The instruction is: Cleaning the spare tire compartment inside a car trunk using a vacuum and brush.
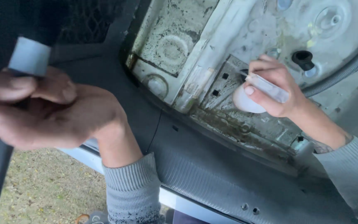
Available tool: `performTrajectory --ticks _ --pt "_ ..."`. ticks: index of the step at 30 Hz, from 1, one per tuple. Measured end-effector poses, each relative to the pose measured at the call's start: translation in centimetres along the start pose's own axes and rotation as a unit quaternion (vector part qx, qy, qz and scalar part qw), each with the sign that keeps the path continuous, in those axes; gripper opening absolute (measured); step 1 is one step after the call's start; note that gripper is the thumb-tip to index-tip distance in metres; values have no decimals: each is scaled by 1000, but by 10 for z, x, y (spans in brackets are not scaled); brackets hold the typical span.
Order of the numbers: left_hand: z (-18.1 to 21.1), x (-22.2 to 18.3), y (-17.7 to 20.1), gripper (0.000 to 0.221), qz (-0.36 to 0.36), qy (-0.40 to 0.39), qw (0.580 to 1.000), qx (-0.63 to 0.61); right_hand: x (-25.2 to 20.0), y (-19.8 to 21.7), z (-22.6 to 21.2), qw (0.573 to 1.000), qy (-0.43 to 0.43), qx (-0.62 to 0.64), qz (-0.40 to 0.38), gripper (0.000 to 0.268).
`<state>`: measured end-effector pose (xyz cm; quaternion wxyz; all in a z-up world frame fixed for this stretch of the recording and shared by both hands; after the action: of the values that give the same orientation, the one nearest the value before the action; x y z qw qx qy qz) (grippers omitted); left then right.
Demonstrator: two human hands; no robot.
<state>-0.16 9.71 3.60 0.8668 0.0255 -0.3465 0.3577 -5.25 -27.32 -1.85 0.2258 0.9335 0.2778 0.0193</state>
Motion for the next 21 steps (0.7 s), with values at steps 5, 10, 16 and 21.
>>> performTrajectory --ticks 5,10,16,21 --pt "-5 2 23 48 -63 -109 991 -46 19 -21 -2 1000 2 21 -18 33" --pt "-5 0 22 49 -78 -104 990 -50 32 -27 -4 998 45 22 -34 28" --pt "-1 -2 24 50 -100 -89 990 -43 35 -32 -6 988 27 38 -151 26" --pt "1 -8 33 50 -109 -50 992 -49 20 -33 -11 980 66 78 -168 23"
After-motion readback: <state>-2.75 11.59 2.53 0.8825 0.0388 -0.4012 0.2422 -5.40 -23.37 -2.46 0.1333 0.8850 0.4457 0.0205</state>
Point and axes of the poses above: each hand's wrist, its own x-axis towards the middle knuckle, its own y-axis out of the back of the hand, z = x × y, the point moved 2 cm from there along x, towards the middle knuckle, and after that the axes turned 1 degree about -z, right-handed, at the moved point
